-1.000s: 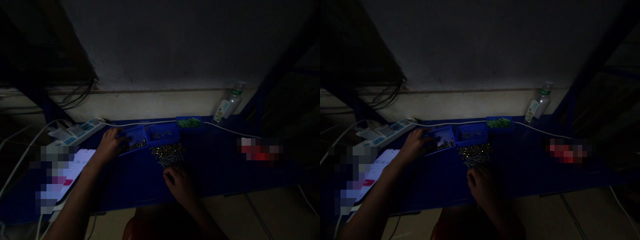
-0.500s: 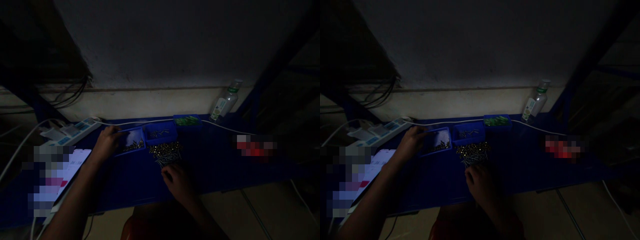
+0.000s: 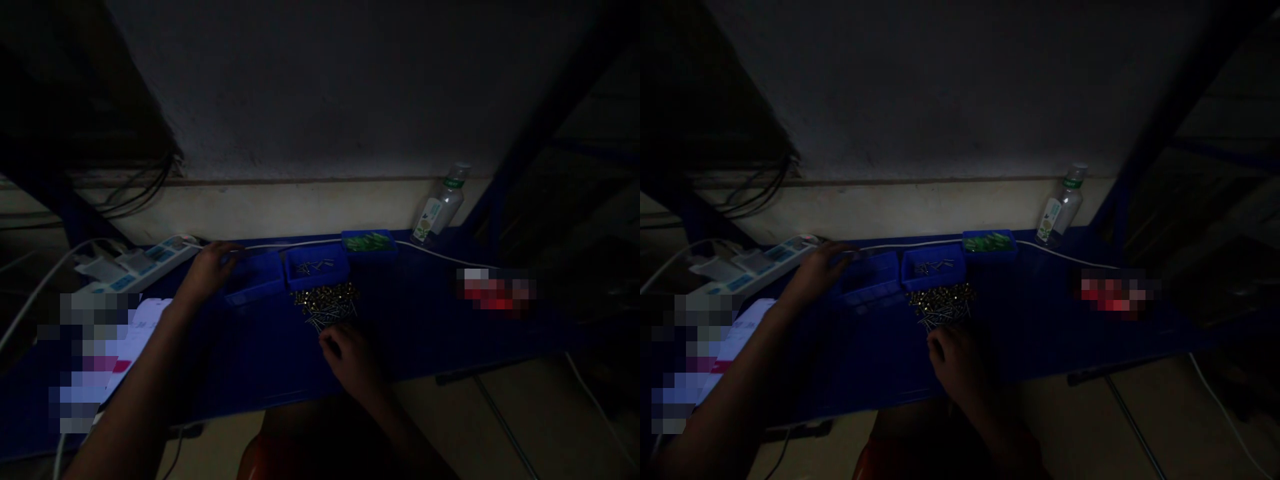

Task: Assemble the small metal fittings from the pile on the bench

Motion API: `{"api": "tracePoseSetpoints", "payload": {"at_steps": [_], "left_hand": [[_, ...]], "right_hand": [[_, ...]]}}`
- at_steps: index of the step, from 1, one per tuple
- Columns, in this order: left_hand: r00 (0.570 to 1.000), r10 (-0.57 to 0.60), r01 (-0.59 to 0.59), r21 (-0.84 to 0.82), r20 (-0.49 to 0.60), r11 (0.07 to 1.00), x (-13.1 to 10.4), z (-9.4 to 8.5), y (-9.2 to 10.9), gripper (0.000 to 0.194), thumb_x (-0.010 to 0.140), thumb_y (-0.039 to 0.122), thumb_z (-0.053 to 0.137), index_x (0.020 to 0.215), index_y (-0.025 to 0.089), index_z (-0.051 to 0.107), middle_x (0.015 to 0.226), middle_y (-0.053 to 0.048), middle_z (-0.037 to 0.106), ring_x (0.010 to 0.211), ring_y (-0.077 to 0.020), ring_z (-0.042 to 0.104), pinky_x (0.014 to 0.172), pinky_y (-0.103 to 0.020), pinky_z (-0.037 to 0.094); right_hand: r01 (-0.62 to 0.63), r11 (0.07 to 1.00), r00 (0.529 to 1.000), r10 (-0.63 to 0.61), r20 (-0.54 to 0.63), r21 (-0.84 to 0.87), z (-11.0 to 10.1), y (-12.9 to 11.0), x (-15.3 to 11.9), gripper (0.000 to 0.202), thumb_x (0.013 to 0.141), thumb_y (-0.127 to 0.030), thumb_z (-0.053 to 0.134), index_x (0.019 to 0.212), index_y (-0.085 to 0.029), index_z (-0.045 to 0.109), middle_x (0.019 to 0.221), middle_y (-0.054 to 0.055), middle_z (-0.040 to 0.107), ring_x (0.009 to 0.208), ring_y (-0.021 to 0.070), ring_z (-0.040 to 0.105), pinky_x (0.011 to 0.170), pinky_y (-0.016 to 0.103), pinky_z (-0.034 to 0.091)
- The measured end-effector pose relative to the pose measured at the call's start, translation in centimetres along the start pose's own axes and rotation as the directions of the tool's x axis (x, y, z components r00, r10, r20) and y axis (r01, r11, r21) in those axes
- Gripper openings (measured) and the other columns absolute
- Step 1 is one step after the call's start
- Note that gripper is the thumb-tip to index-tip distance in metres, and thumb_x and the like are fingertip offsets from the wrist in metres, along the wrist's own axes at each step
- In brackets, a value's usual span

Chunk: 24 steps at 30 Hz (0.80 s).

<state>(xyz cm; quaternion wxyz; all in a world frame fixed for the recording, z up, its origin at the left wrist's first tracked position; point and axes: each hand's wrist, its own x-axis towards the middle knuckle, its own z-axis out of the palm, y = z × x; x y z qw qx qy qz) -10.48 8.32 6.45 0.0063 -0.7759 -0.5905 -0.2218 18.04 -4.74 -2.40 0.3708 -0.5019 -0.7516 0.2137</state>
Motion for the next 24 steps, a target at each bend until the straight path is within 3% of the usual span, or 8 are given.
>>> {"api": "tracePoseSetpoints", "payload": {"at_steps": [1, 3, 7, 10, 13, 18, 24], "left_hand": [[0.997, -0.021, 0.019, -0.022, -0.079, 1.0, -0.6, 0.1, 1.3, 0.035, 0.085, 0.027, 0.039, 0.108, 0.01, 0.058, 0.11, -0.009, 0.06, 0.104, -0.0224, 0.052, 0.094, -0.035, 0.036], [0.995, -0.032, 0.02, -0.126, -0.094, 0.992, -2.7, 0.9, 4.4, 0.033, 0.084, 0.031, 0.041, 0.105, 0.014, 0.06, 0.107, -0.008, 0.061, 0.101, -0.0222, 0.054, 0.091, -0.034, 0.039], [0.991, -0.028, 0.082, -0.419, 0.134, 0.904, -7.7, 4.5, 10.0, 0.031, 0.083, 0.034, 0.044, 0.101, 0.017, 0.062, 0.104, -0.006, 0.064, 0.094, -0.0207, 0.059, 0.085, -0.031, 0.044], [0.974, -0.072, 0.18, -0.544, 0.214, 0.82, -10.1, 6.8, 12.3, 0.031, 0.082, 0.035, 0.045, 0.1, 0.017, 0.063, 0.1, -0.005, 0.066, 0.089, -0.0198, 0.061, 0.079, -0.029, 0.047], [0.974, -0.075, 0.189, -0.592, 0.212, 0.783, -11.0, 7.4, 13.2, 0.029, 0.082, 0.034, 0.046, 0.096, 0.017, 0.064, 0.096, -0.004, 0.067, 0.087, -0.0197, 0.06, 0.078, -0.028, 0.046], [0.982, -0.041, 0.15, -0.631, 0.185, 0.761, -11.4, 6.7, 13.5, 0.023, 0.081, 0.031, 0.048, 0.087, 0.015, 0.062, 0.082, -0.003, 0.065, 0.077, -0.017, 0.059, 0.071, -0.025, 0.045], [0.986, 0.022, 0.097, -0.672, 0.165, 0.734, -11.7, 6.9, 13.4, 0.019, 0.078, 0.03, 0.051, 0.083, 0.014, 0.06, 0.077, -0.002, 0.062, 0.072, -0.0152, 0.057, 0.067, -0.023, 0.043]], "right_hand": [[-0.004, 1.0, 1.0, 0.004, -0.013, 0.007, 0.1, 0.1, 0.0, 0.01, 0.08, -0.012, 0.052, 0.081, -0.021, 0.058, 0.082, -0.001, 0.061, 0.081, 0.012, 0.055, 0.075, 0.023, 0.04], [-0.014, 1.0, 1.0, 0.015, -0.028, 0.022, 0.2, 0.3, 0.0, 0.01, 0.08, -0.013, 0.053, 0.082, -0.021, 0.058, 0.082, -0.001, 0.061, 0.081, 0.0121, 0.055, 0.076, 0.023, 0.04], [-0.025, 0.998, 0.999, 0.027, -0.024, 0.05, 0.3, 0.5, 0.1, 0.01, 0.08, -0.014, 0.052, 0.083, -0.021, 0.058, 0.083, 0.0, 0.061, 0.081, 0.0134, 0.054, 0.075, 0.024, 0.04], [-0.002, 0.999, 1.0, 0.003, -0.026, 0.043, 0.1, 0.4, 0.1, 0.01, 0.081, -0.014, 0.051, 0.083, -0.021, 0.058, 0.082, 0.001, 0.061, 0.081, 0.0138, 0.054, 0.075, 0.024, 0.04], [0.033, 0.999, 0.999, -0.032, -0.017, 0.024, -0.2, 0.2, -0.1, 0.01, 0.081, -0.014, 0.05, 0.082, -0.021, 0.058, 0.082, 0.0, 0.061, 0.081, 0.0135, 0.054, 0.074, 0.024, 0.04], [0.07, 0.997, 0.997, -0.07, -0.011, 0.011, -0.3, 0.2, -0.3, 0.011, 0.08, -0.013, 0.051, 0.082, -0.021, 0.058, 0.078, 0.0, 0.06, 0.077, 0.0131, 0.054, 0.071, 0.023, 0.04], [0.093, 0.991, 0.996, -0.091, -0.022, 0.096, 0.1, 1.1, -0.1, 0.014, 0.079, -0.013, 0.052, 0.089, -0.021, 0.058, 0.083, 0.0, 0.063, 0.077, 0.0121, 0.058, 0.072, 0.023, 0.043]]}}
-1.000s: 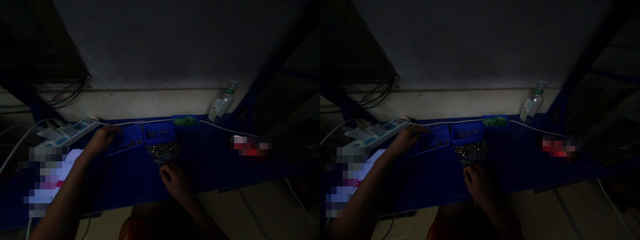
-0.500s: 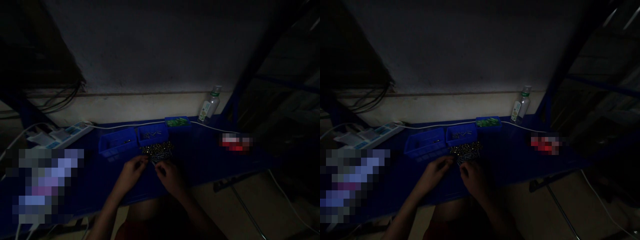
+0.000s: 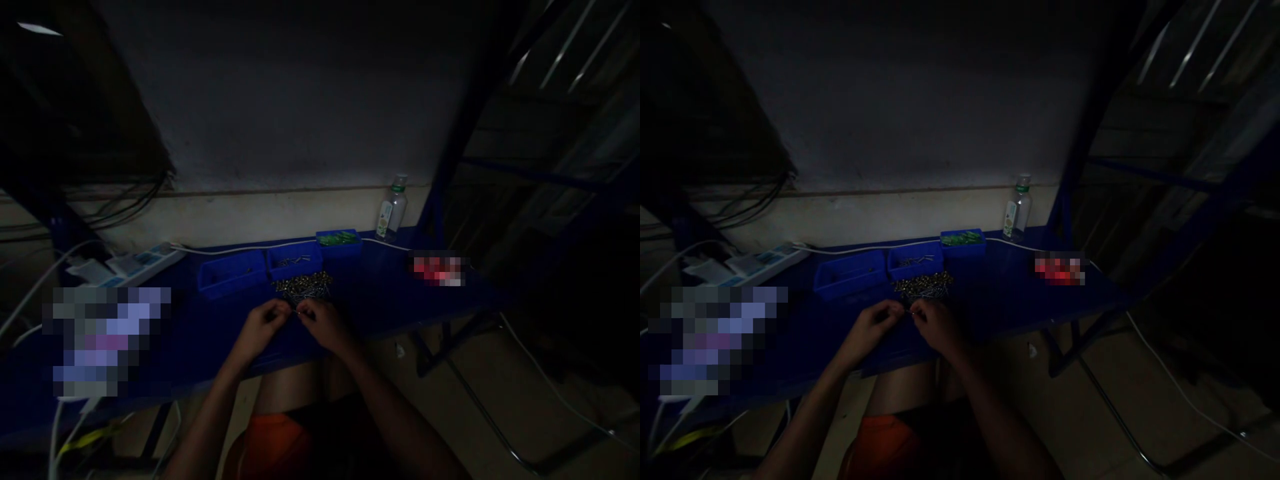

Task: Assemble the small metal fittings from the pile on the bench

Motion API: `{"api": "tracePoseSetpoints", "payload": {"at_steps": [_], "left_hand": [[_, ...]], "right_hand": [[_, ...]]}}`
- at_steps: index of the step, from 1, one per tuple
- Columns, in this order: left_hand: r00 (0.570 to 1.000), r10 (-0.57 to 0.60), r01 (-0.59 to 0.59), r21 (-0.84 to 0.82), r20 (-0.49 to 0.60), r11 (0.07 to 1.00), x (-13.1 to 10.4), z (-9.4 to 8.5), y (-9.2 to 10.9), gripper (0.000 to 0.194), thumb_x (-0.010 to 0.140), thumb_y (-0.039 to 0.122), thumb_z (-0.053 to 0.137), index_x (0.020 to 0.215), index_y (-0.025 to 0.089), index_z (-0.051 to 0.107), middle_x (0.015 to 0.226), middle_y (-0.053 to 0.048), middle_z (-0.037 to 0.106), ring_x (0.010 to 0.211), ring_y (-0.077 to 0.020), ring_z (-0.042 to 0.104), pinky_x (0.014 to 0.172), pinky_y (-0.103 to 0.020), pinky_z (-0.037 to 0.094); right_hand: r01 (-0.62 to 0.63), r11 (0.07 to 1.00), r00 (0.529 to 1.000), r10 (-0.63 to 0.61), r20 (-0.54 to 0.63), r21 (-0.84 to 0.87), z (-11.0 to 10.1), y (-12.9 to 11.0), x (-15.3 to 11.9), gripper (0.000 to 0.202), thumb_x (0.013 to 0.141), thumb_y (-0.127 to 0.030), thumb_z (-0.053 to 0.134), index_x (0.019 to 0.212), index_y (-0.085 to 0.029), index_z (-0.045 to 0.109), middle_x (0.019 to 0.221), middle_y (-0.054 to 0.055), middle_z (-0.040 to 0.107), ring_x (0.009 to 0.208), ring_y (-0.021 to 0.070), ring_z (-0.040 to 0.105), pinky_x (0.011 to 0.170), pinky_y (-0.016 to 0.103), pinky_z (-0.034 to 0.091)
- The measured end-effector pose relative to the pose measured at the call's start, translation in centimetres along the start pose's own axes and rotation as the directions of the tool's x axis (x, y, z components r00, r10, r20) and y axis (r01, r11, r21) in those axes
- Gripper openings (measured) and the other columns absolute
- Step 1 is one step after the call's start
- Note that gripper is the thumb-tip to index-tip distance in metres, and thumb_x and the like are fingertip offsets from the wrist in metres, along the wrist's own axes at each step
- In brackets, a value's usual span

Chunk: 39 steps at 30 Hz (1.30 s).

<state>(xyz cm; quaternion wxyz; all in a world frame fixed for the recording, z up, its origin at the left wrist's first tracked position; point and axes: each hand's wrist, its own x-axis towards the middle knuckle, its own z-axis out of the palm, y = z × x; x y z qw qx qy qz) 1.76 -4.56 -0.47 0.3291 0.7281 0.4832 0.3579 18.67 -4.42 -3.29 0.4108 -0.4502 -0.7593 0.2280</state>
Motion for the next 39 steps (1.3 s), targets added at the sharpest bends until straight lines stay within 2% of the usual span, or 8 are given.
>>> {"api": "tracePoseSetpoints", "payload": {"at_steps": [7, 12, 14, 17, 23, 28, 32, 39], "left_hand": [[0.992, 0.109, -0.113, 0.054, 0.064, 0.992, -0.21, 0.47, -0.41, 0.021, 0.078, 0.03, 0.05, 0.086, 0.015, 0.062, 0.081, -0.003, 0.064, 0.073, -0.016, 0.057, 0.068, -0.024, 0.043], [0.989, 0.145, -0.142, 0.089, -0.029, 0.986, -0.37, 0.48, -0.51, 0.016, 0.078, 0.026, 0.046, 0.079, 0.015, 0.058, 0.078, -0.002, 0.062, 0.074, -0.0154, 0.057, 0.069, -0.023, 0.043], [0.988, 0.141, -0.135, 0.086, -0.063, 0.987, -0.38, 0.52, -0.57, 0.015, 0.078, 0.026, 0.045, 0.079, 0.015, 0.056, 0.077, -0.002, 0.062, 0.072, -0.0145, 0.057, 0.067, -0.023, 0.043], [0.99, 0.135, -0.132, 0.07, -0.038, 0.989, -0.4, 0.61, -0.63, 0.017, 0.078, 0.027, 0.045, 0.082, 0.015, 0.056, 0.079, -0.002, 0.063, 0.072, -0.0146, 0.059, 0.069, -0.023, 0.044], [0.992, 0.125, -0.126, 0.089, 0.016, 0.988, -0.47, 0.5, -0.58, 0.028, 0.079, 0.039, 0.049, 0.087, 0.016, 0.064, 0.084, -0.004, 0.068, 0.078, -0.0185, 0.061, 0.071, -0.025, 0.045], [0.996, 0.082, -0.079, 0.057, -0.045, 0.995, -0.42, 0.39, -0.92, 0.034, 0.077, 0.044, 0.052, 0.09, 0.016, 0.065, 0.086, -0.005, 0.069, 0.081, -0.0208, 0.062, 0.073, -0.028, 0.045], [0.997, 0.047, -0.043, 0.064, -0.067, 0.997, -0.41, 0.3, -0.94, 0.036, 0.076, 0.045, 0.053, 0.092, 0.016, 0.066, 0.088, -0.005, 0.069, 0.082, -0.0214, 0.062, 0.073, -0.029, 0.045], [0.994, 0.08, -0.076, 0.043, -0.079, 0.996, -0.71, 0.24, -0.17, 0.033, 0.078, 0.043, 0.052, 0.09, 0.015, 0.067, 0.087, -0.005, 0.069, 0.081, -0.0198, 0.061, 0.073, -0.027, 0.045]], "right_hand": [[0.03, 0.994, 0.999, -0.028, -0.018, 0.101, 0.37, 0.43, -0.13, 0.008, 0.079, -0.019, 0.054, 0.088, -0.02, 0.055, 0.084, -0.001, 0.063, 0.076, 0.0117, 0.06, 0.069, 0.022, 0.045], [0.005, 0.988, 1.0, -0.007, 0.012, 0.154, 0.58, 0.54, -0.01, 0.008, 0.078, -0.025, 0.057, 0.084, -0.02, 0.056, 0.078, -0.001, 0.063, 0.073, 0.0118, 0.06, 0.067, 0.022, 0.046], [0.001, 0.984, 1.0, 0.002, -0.018, 0.18, 0.51, 0.49, -0.01, 0.01, 0.079, -0.026, 0.055, 0.087, -0.02, 0.057, 0.08, 0.0, 0.064, 0.074, 0.0118, 0.061, 0.069, 0.022, 0.046], [0.013, 0.982, 0.998, 0.0, -0.068, 0.187, 0.33, 0.35, -0.07, 0.013, 0.083, -0.029, 0.049, 0.087, -0.02, 0.057, 0.083, 0.0, 0.064, 0.076, 0.0116, 0.06, 0.071, 0.023, 0.045], [0.01, 0.988, 0.999, -0.002, -0.047, 0.152, 0.33, 0.51, -0.08, 0.013, 0.083, -0.029, 0.05, 0.084, -0.019, 0.059, 0.08, 0.001, 0.065, 0.076, 0.012, 0.061, 0.069, 0.022, 0.045], [0.014, 0.989, 1.0, -0.011, -0.02, 0.15, 0.44, 0.59, -0.1, 0.011, 0.082, -0.027, 0.052, 0.087, -0.019, 0.059, 0.081, 0.001, 0.065, 0.075, 0.0119, 0.06, 0.069, 0.023, 0.045], [0.028, 0.99, 0.998, -0.02, -0.059, 0.137, 0.23, 0.44, -0.11, 0.012, 0.083, -0.026, 0.05, 0.088, -0.019, 0.059, 0.083, 0.001, 0.064, 0.076, 0.0118, 0.059, 0.071, 0.023, 0.044], [0.041, 0.996, 0.997, -0.036, -0.069, 0.077, 0.12, 0.41, 0.02, 0.009, 0.082, -0.024, 0.052, 0.085, -0.019, 0.059, 0.082, 0.0, 0.062, 0.075, 0.0117, 0.057, 0.071, 0.023, 0.042]]}}
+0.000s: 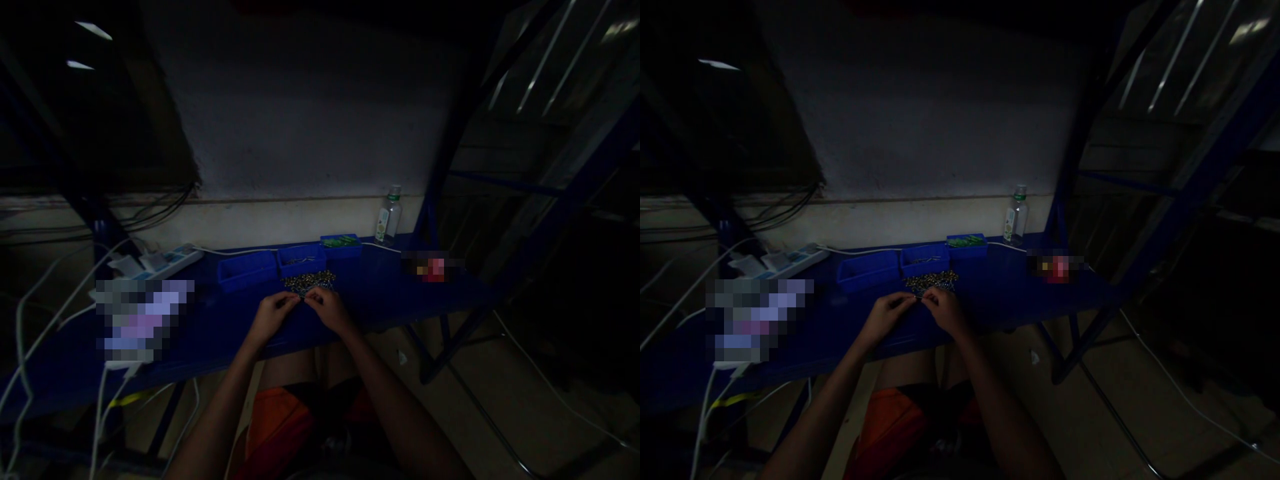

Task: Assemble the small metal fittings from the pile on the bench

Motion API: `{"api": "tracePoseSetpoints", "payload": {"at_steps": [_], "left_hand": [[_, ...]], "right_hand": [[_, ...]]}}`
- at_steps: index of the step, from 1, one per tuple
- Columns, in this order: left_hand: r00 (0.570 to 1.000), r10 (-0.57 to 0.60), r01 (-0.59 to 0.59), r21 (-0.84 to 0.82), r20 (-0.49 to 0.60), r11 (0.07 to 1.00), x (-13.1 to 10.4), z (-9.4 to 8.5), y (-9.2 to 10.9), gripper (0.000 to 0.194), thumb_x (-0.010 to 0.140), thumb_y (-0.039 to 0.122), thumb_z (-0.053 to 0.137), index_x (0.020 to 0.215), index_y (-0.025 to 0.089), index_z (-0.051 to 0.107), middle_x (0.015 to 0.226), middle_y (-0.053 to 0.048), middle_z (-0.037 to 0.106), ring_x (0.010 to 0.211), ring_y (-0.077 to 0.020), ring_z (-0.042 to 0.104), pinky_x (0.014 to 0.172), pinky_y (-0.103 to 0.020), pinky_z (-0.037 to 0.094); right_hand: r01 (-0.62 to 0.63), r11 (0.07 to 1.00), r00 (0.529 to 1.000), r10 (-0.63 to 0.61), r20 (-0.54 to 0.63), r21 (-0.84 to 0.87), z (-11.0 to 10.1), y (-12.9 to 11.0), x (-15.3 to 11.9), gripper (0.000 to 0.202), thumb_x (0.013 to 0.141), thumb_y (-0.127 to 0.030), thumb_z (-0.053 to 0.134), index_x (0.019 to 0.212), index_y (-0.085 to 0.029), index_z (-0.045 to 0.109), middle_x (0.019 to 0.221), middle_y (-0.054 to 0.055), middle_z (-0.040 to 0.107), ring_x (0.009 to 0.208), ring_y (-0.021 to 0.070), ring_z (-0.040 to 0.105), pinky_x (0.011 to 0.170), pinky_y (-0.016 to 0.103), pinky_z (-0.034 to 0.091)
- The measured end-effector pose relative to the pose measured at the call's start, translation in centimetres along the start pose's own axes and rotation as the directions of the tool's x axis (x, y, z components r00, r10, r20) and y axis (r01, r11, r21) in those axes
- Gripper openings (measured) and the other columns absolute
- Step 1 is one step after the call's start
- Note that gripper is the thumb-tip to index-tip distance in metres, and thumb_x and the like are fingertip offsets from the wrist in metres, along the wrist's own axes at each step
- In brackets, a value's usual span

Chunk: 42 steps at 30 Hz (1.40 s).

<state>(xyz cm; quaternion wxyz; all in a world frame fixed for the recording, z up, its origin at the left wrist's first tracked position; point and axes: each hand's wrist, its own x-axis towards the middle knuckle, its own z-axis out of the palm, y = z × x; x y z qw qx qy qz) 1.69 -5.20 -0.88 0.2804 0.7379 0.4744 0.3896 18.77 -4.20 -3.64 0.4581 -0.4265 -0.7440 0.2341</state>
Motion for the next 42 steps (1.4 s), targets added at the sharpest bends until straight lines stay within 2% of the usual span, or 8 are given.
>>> {"api": "tracePoseSetpoints", "payload": {"at_steps": [5, 10, 19, 24, 26, 32, 37, 42], "left_hand": [[0.996, 0.076, -0.075, -0.022, 0.043, 0.997, -0.3, 0.3, 0.1, 0.028, 0.077, 0.039, 0.054, 0.087, 0.016, 0.067, 0.085, -0.005, 0.069, 0.08, -0.0184, 0.061, 0.075, -0.027, 0.045], [0.99, 0.1, -0.099, -0.015, 0.097, 0.995, -0.4, 0.5, 0.1, 0.027, 0.075, 0.038, 0.057, 0.088, 0.016, 0.067, 0.086, -0.005, 0.068, 0.079, -0.0173, 0.06, 0.075, -0.027, 0.045], [0.991, 0.09, -0.081, 0.087, -0.102, 0.993, -0.2, 0.1, -0.1, 0.03, 0.078, 0.041, 0.051, 0.089, 0.016, 0.065, 0.088, -0.006, 0.065, 0.082, -0.0185, 0.058, 0.076, -0.029, 0.044], [0.981, 0.036, -0.044, 0.034, 0.189, 0.998, 0.0, 0.4, 0.0, 0.032, 0.079, 0.039, 0.049, 0.093, 0.016, 0.066, 0.083, -0.004, 0.067, 0.077, -0.0188, 0.059, 0.071, -0.028, 0.045], [0.975, 0.038, -0.047, 0.039, 0.218, 0.998, 0.1, 0.4, -0.1, 0.031, 0.079, 0.038, 0.049, 0.093, 0.015, 0.065, 0.083, -0.004, 0.067, 0.077, -0.0188, 0.059, 0.071, -0.028, 0.044], [1.0, 0.028, -0.027, 0.027, -0.015, 0.999, 0.0, -0.1, -0.4, 0.031, 0.079, 0.039, 0.049, 0.091, 0.016, 0.064, 0.089, -0.006, 0.066, 0.082, -0.0195, 0.059, 0.075, -0.03, 0.044], [0.997, 0.075, -0.075, 0.047, -0.006, 0.996, -0.1, 0.0, -0.1, 0.028, 0.077, 0.039, 0.052, 0.086, 0.015, 0.066, 0.085, -0.006, 0.066, 0.078, -0.0181, 0.059, 0.074, -0.029, 0.045], [0.987, 0.075, -0.065, 0.077, -0.14, 0.995, 4.0, -1.4, -0.5, 0.027, 0.074, 0.034, 0.054, 0.087, 0.014, 0.066, 0.085, -0.006, 0.067, 0.076, -0.0175, 0.06, 0.071, -0.025, 0.044]], "right_hand": [[0.074, 0.978, 0.991, -0.051, 0.12, -0.193, 0.1, -0.3, -0.2, 0.004, 0.081, -0.02, 0.054, 0.08, -0.019, 0.058, 0.081, 0.001, 0.06, 0.079, 0.013, 0.054, 0.072, 0.023, 0.039], [0.103, 0.941, 0.988, -0.06, 0.141, -0.323, 0.2, -0.7, -0.6, 0.006, 0.081, -0.016, 0.052, 0.079, -0.019, 0.057, 0.084, 0.003, 0.059, 0.084, 0.0144, 0.052, 0.075, 0.024, 0.038], [0.038, 0.999, 0.998, -0.039, -0.039, -0.032, 0.1, -0.4, -0.2, 0.012, 0.084, -0.025, 0.047, 0.086, -0.019, 0.057, 0.083, 0.001, 0.061, 0.078, 0.012, 0.055, 0.074, 0.023, 0.041], [0.065, 0.996, 0.997, -0.063, -0.045, 0.053, -0.2, -0.4, -0.2, 0.011, 0.082, -0.025, 0.049, 0.085, -0.018, 0.057, 0.083, 0.001, 0.061, 0.078, 0.0116, 0.056, 0.073, 0.023, 0.042], [0.062, 0.997, 0.998, -0.061, -0.036, 0.053, -0.2, -0.4, -0.2, 0.009, 0.081, -0.023, 0.049, 0.083, -0.018, 0.057, 0.081, 0.0, 0.061, 0.077, 0.0115, 0.056, 0.072, 0.022, 0.043], [0.009, 1.0, 1.0, -0.008, 0.009, -0.005, 0.0, -0.5, -0.2, 0.009, 0.082, -0.022, 0.048, 0.082, -0.018, 0.057, 0.078, 0.0, 0.061, 0.072, 0.011, 0.056, 0.067, 0.021, 0.042], [0.083, 0.982, 0.987, -0.056, 0.151, -0.172, 0.1, -0.8, -0.3, 0.005, 0.081, -0.02, 0.053, 0.079, -0.019, 0.057, 0.08, 0.0, 0.06, 0.074, 0.0119, 0.054, 0.07, 0.022, 0.04], [0.088, 0.975, 0.991, -0.065, 0.117, -0.203, 0.3, -0.6, -0.3, 0.007, 0.079, -0.015, 0.052, 0.081, -0.02, 0.057, 0.082, 0.0, 0.06, 0.078, 0.0122, 0.054, 0.074, 0.022, 0.04]]}}
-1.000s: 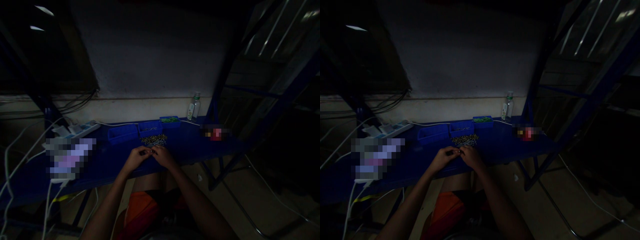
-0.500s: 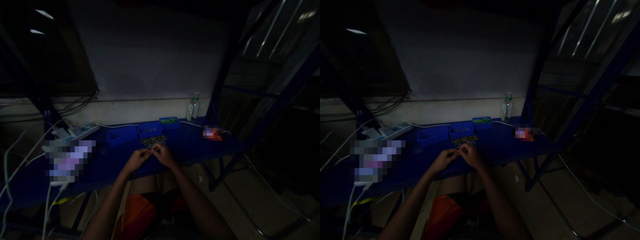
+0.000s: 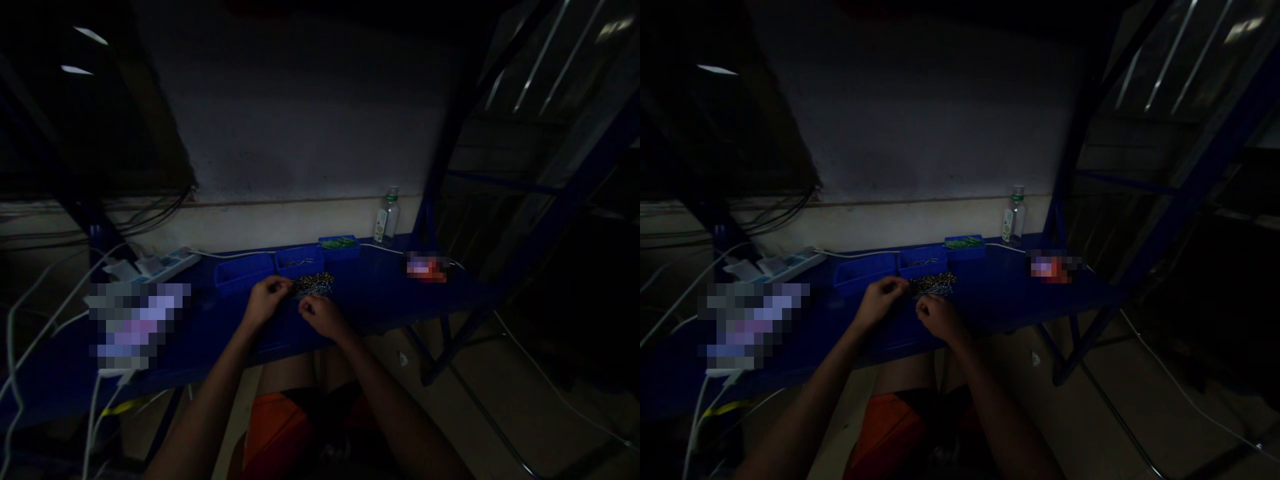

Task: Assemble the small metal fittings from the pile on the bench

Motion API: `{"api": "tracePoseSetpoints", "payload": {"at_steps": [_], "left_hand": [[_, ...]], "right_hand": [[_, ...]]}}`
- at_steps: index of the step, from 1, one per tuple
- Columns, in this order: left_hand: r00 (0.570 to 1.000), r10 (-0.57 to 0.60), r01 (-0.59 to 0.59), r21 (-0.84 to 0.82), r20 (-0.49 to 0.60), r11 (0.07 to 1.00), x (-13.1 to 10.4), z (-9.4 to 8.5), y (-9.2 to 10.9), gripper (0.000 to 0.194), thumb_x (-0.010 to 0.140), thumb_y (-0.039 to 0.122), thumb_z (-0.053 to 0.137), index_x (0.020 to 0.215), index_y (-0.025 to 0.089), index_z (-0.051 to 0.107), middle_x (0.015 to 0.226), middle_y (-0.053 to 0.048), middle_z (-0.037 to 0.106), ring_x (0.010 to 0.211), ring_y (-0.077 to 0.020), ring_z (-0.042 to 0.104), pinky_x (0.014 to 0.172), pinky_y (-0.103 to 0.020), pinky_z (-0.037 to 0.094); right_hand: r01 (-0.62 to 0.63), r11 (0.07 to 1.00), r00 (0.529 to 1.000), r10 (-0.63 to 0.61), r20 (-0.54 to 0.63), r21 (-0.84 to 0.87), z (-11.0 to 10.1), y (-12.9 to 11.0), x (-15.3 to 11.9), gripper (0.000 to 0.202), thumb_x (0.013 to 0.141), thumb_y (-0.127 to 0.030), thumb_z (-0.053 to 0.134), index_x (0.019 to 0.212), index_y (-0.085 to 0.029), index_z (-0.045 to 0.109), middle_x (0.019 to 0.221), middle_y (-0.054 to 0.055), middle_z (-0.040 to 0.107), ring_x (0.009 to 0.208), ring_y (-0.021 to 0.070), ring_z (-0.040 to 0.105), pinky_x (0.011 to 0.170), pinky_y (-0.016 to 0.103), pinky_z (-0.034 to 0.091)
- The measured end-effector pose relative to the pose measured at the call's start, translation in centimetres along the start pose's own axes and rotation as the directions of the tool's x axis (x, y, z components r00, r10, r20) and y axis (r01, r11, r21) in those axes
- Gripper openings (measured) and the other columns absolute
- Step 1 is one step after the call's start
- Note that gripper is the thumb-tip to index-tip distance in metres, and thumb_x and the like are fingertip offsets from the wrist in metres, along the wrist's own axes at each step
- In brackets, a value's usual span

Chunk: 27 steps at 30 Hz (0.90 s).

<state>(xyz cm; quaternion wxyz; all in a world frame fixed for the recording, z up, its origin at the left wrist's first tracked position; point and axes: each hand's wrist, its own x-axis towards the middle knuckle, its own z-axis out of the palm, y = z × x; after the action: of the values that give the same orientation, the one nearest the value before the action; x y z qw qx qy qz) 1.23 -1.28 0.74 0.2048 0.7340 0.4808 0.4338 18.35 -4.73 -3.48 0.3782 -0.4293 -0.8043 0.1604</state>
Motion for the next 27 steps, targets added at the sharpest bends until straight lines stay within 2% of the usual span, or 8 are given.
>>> {"api": "tracePoseSetpoints", "payload": {"at_steps": [4, 6, 8, 11, 14, 19, 21, 27], "left_hand": [[0.991, -0.014, 0.037, 0.176, -0.134, 0.984, 5.5, -0.3, -0.6, 0.034, 0.073, 0.036, 0.053, 0.092, 0.011, 0.066, 0.08, -0.007, 0.067, 0.07, -0.0173, 0.059, 0.067, -0.025, 0.043], [0.994, -0.032, 0.058, 0.254, -0.108, 0.965, 6.9, 0.0, -0.8, 0.039, 0.073, 0.036, 0.055, 0.101, 0.011, 0.063, 0.078, -0.007, 0.067, 0.07, -0.0179, 0.06, 0.066, -0.025, 0.042], [0.999, -0.029, 0.04, 0.298, -0.039, 0.954, 6.9, 0.3, -1.1, 0.04, 0.074, 0.037, 0.054, 0.104, 0.012, 0.063, 0.079, -0.007, 0.067, 0.072, -0.0189, 0.061, 0.067, -0.025, 0.043], [0.999, -0.049, 0.039, 0.344, 0.02, 0.938, 5.2, 0.5, -1.4, 0.037, 0.078, 0.035, 0.049, 0.103, 0.011, 0.064, 0.087, -0.01, 0.068, 0.078, -0.0213, 0.062, 0.07, -0.027, 0.043], [0.996, -0.087, 0.085, 0.36, -0.013, 0.929, 2.7, 0.6, -1.2, 0.037, 0.079, 0.033, 0.047, 0.104, 0.01, 0.063, 0.095, -0.012, 0.067, 0.083, -0.0235, 0.061, 0.073, -0.028, 0.043], [0.997, -0.028, 0.006, 0.285, 0.074, 0.959, -2.0, 1.6, -0.2, 0.03, 0.081, 0.031, 0.043, 0.098, 0.017, 0.064, 0.096, -0.006, 0.067, 0.085, -0.0204, 0.061, 0.076, -0.027, 0.044], [0.994, -0.007, -0.028, 0.31, 0.113, 0.95, -3.3, 2.0, 0.0, 0.026, 0.079, 0.027, 0.046, 0.094, 0.017, 0.065, 0.095, -0.007, 0.066, 0.086, -0.0202, 0.06, 0.078, -0.028, 0.043], [0.974, 0.067, -0.141, 0.346, 0.217, 0.927, -4.2, 2.2, 0.0, 0.024, 0.081, 0.026, 0.045, 0.094, 0.018, 0.064, 0.093, -0.007, 0.063, 0.088, -0.0201, 0.056, 0.081, -0.031, 0.041]], "right_hand": [[-0.078, 0.997, 0.989, 0.075, -0.13, -0.023, 0.2, 0.6, 0.1, 0.01, 0.08, -0.014, 0.048, 0.08, -0.02, 0.056, 0.08, 0.001, 0.058, 0.078, 0.0133, 0.053, 0.075, 0.023, 0.04], [-0.158, 0.986, 0.964, 0.142, -0.225, -0.055, 0.3, 0.9, 0.2, 0.01, 0.08, -0.015, 0.047, 0.08, -0.019, 0.056, 0.081, 0.003, 0.057, 0.08, 0.0146, 0.052, 0.076, 0.025, 0.039], [-0.242, 0.967, 0.927, 0.206, -0.314, -0.081, 0.4, 1.2, 0.3, 0.01, 0.079, -0.015, 0.048, 0.083, -0.019, 0.056, 0.086, 0.005, 0.056, 0.084, 0.0162, 0.051, 0.079, 0.027, 0.039], [-0.311, 0.943, 0.904, 0.255, -0.343, -0.121, 0.6, 1.2, 0.3, 0.015, 0.077, -0.013, 0.05, 0.089, -0.019, 0.056, 0.092, 0.008, 0.055, 0.089, 0.0192, 0.05, 0.081, 0.029, 0.038], [-0.344, 0.925, 0.904, 0.28, -0.322, -0.16, 0.8, 1.1, 0.3, 0.019, 0.076, -0.011, 0.051, 0.093, -0.019, 0.057, 0.095, 0.01, 0.054, 0.091, 0.0212, 0.05, 0.081, 0.031, 0.038], [-0.394, 0.885, 0.896, 0.31, -0.317, -0.248, 1.0, 1.1, 0.5, 0.018, 0.079, -0.012, 0.049, 0.094, -0.016, 0.058, 0.095, 0.011, 0.055, 0.09, 0.0202, 0.05, 0.081, 0.03, 0.037], [-0.403, 0.874, 0.896, 0.317, -0.31, -0.273, 1.0, 1.2, 0.5, 0.017, 0.08, -0.012, 0.048, 0.092, -0.015, 0.058, 0.094, 0.01, 0.056, 0.091, 0.0197, 0.05, 0.082, 0.029, 0.037], [-0.37, 0.885, 0.915, 0.294, -0.276, -0.282, 0.8, 1.2, 0.4, 0.015, 0.082, -0.012, 0.046, 0.088, -0.016, 0.059, 0.092, 0.009, 0.057, 0.089, 0.0178, 0.051, 0.08, 0.026, 0.037]]}}
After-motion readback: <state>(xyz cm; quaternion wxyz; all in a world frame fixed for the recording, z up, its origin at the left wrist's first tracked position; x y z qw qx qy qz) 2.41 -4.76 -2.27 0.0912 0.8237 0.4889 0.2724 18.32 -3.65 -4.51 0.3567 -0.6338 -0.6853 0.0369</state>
